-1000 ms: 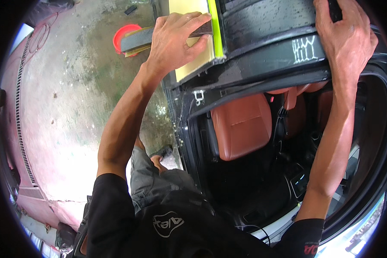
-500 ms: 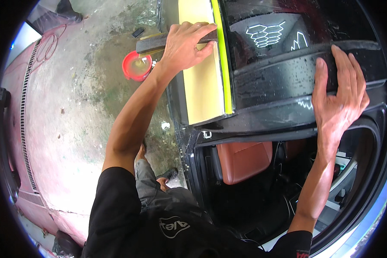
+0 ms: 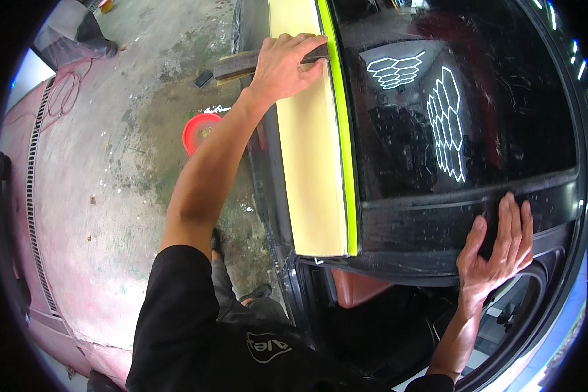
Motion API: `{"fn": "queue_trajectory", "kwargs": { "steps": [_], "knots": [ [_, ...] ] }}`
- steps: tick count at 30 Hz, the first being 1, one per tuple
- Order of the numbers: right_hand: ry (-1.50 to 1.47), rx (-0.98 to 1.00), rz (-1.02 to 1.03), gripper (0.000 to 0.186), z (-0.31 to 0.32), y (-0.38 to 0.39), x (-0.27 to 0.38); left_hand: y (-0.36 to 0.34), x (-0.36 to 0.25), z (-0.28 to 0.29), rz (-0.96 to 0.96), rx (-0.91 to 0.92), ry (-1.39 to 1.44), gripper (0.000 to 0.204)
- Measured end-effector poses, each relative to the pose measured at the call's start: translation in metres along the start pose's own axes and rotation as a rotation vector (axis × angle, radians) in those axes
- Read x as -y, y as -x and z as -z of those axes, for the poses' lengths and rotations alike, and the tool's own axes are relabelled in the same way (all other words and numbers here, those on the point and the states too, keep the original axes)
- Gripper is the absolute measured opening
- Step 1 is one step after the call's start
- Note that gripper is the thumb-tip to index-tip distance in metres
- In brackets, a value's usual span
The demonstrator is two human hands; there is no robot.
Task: The person applies a protective film to the side of a black car. They smooth the film with their hands and use a squeegee to press it onto the surface, working along the door and window frame.
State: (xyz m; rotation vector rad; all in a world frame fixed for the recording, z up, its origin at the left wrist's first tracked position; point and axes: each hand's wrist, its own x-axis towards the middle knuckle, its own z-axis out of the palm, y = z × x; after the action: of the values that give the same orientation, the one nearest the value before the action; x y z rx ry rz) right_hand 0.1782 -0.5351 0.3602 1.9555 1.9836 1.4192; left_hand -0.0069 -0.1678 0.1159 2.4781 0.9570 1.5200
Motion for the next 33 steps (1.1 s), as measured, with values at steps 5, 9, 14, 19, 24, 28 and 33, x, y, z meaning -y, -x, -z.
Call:
{"fn": "queue_trajectory", "kwargs": {
  "steps": [5,9,14,19,24,28,33],
  "knots": [
    [0.009,0.044,-0.012,0.034,0.002,0.012,-0.009,-0.051,0.051,-0.021,-0.005,-0.004,0.024,0.042],
    [-0.011,0.012,0.0,0.032,-0.004,0.006,-0.006,-0.045,0.044,-0.011,0.028,0.017,0.036,0.04],
    [-0.015,0.0,-0.012,0.032,-0.001,-0.002,-0.001,0.01,-0.026,0.013,0.031,0.102,0.059,0.043],
    [-0.046,-0.041,-0.002,0.032,-0.005,-0.006,-0.002,0.035,-0.039,0.024,0.068,0.074,0.102,0.043],
    [-0.019,-0.044,0.024,0.032,-0.004,0.002,-0.005,0.044,-0.058,0.022,0.104,0.041,0.092,0.044],
    [0.007,-0.05,0.013,0.03,-0.002,0.001,-0.003,0.098,-0.121,0.047,0.126,0.083,0.15,0.048],
    [0.063,-0.053,0.023,0.03,-0.002,0.003,-0.006,0.13,-0.152,0.061,0.1,0.075,0.146,0.048]
  ]
}}
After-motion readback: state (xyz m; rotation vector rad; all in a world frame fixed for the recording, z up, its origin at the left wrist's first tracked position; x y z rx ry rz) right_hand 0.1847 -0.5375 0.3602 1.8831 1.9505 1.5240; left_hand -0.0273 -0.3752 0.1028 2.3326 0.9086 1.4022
